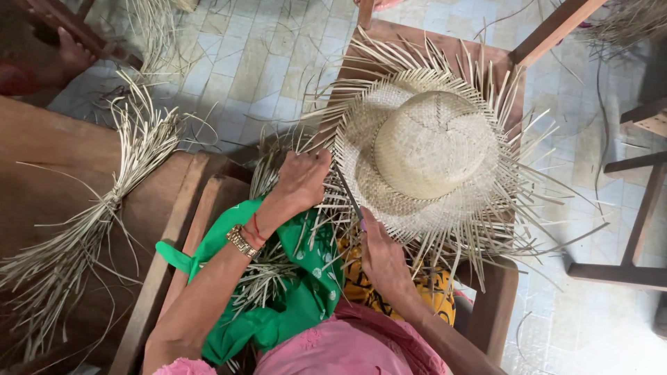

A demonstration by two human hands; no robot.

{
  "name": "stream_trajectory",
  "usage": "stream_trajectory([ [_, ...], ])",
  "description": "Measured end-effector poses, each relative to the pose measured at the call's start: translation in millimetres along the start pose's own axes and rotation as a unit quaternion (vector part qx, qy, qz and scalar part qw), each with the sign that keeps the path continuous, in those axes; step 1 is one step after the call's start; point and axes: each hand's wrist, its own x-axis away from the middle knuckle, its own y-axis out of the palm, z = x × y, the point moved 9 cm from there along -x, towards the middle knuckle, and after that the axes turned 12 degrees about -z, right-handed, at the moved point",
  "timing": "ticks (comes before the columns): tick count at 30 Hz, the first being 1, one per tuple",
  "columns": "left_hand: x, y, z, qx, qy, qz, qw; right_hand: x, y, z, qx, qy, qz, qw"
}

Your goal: Trimming the excess straw from the brim of a woven hat using a knife

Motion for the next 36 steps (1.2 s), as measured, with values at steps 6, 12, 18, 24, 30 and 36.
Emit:
stream_trajectory([
  [6,4,-1,0,0.019,0.014,0.045,0.999,-2,17,2,0.080,0.004,-0.020,0.997],
  [12,-3,9,-14,0.165,-0.046,0.038,0.985,-2,28,5,0.085,-0.001,-0.024,0.996],
  [18,9,-2,-8,0.162,-0.067,0.020,0.984,-5,42,13,0.150,-0.034,-0.008,0.988],
  [24,-2,8,-4,0.055,0.000,0.076,0.996,-5,37,9,0.156,-0.046,0.012,0.987],
  [30,4,0,-10,0.188,-0.001,0.037,0.981,-5,38,11,0.213,-0.036,0.015,0.976],
  [36,-13,12,-19,0.163,-0.006,0.035,0.986,-8,25,2,0.233,-0.007,-0.044,0.971],
])
